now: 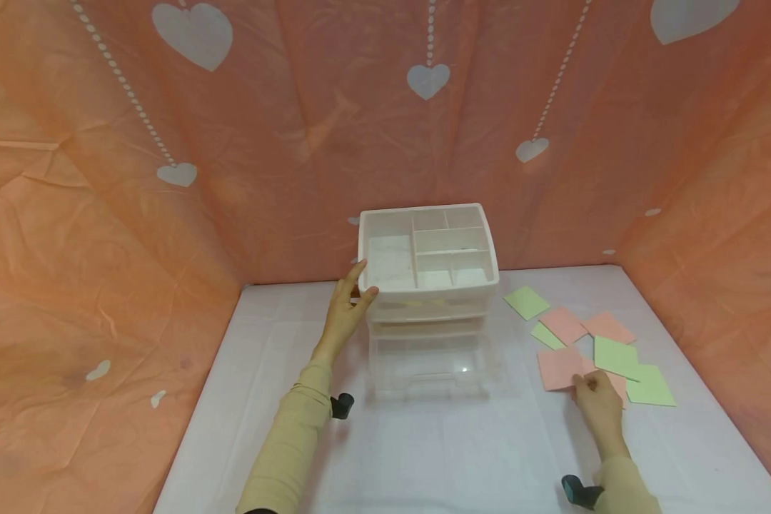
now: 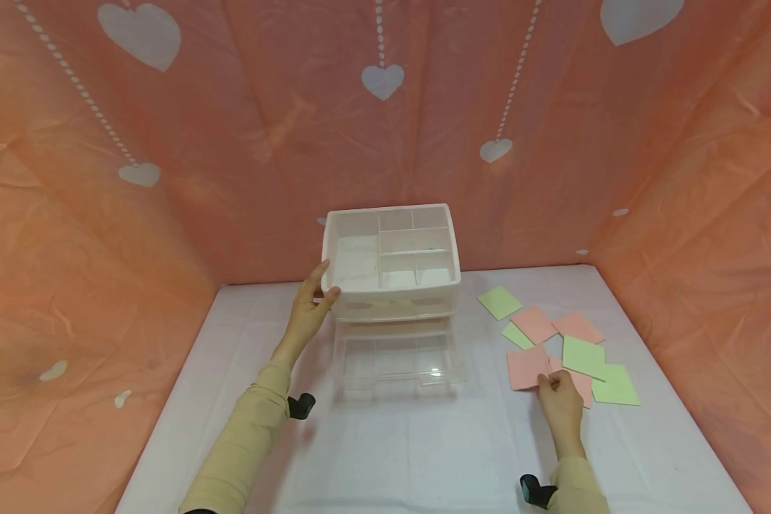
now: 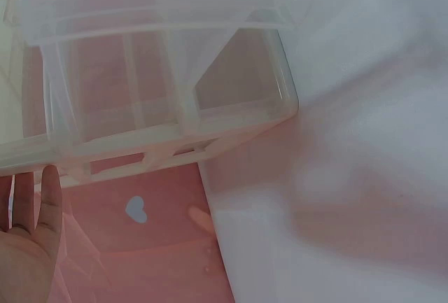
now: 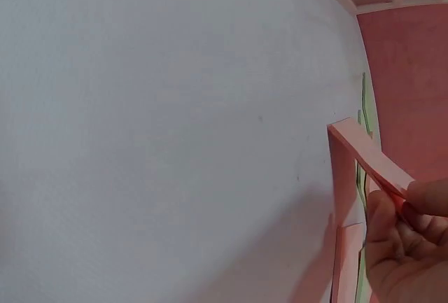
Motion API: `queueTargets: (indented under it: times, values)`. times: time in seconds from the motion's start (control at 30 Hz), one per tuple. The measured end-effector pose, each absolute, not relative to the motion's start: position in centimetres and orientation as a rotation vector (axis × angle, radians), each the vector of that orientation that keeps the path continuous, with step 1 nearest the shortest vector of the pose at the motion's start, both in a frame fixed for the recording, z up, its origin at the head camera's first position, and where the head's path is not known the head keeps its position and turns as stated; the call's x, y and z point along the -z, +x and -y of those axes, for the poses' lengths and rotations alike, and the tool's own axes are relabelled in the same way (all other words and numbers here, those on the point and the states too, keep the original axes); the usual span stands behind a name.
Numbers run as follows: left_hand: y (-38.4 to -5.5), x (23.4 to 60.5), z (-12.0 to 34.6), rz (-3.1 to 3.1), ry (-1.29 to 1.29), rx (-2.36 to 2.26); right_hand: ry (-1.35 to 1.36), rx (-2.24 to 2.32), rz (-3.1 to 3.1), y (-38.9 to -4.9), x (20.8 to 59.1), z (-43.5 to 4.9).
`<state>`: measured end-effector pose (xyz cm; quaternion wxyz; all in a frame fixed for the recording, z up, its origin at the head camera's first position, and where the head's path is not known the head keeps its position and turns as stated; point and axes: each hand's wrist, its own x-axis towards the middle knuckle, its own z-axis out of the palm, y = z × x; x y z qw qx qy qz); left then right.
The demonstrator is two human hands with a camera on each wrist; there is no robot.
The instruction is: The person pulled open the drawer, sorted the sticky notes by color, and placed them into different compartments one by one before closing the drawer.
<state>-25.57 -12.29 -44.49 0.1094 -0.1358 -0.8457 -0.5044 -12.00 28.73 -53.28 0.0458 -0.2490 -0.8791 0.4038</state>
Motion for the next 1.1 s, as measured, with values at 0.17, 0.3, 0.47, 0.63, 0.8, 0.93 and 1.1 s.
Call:
queueTargets:
  times: [0.17, 0.3, 0.47, 0.63, 0.8, 0.93, 1.1]
  values:
    - [-25.6, 44.5, 12.3, 2.481, -0.395, 1.487, -0.744, -1.236, 2.618, -12.1, 53.3, -28.6]
    - [-25.6, 44.5, 12.2, 2.485, -0.402, 1.487, -0.752, -1.277, 2.583, -12.1, 53.3, -28.5]
    - [-25.5, 44.5, 12.2, 2.487, -0.41, 1.479, -0.76, -1.256, 2.546, -12.0, 52.9, -28.4]
    - [-25.5, 44.4, 12.2, 2.486, -0.409, 1.477, -0.764, -1.319, 2.454, -12.1, 51.9, -28.0]
    - [-25.5, 44.5, 12.2, 2.495, -0.399, 1.472, -0.776, -1.463, 2.393, -12.1, 50.6, -27.5]
    - [-25.5, 44.4, 12.2, 2.499, -0.405, 1.466, -0.782, -1.522, 2.333, -12.3, 49.5, -27.1]
    - [-25.4, 44.5, 12.3, 2.492, -0.411, 1.463, -0.729, -1.672, 2.142, -12.5, 48.3, -26.3]
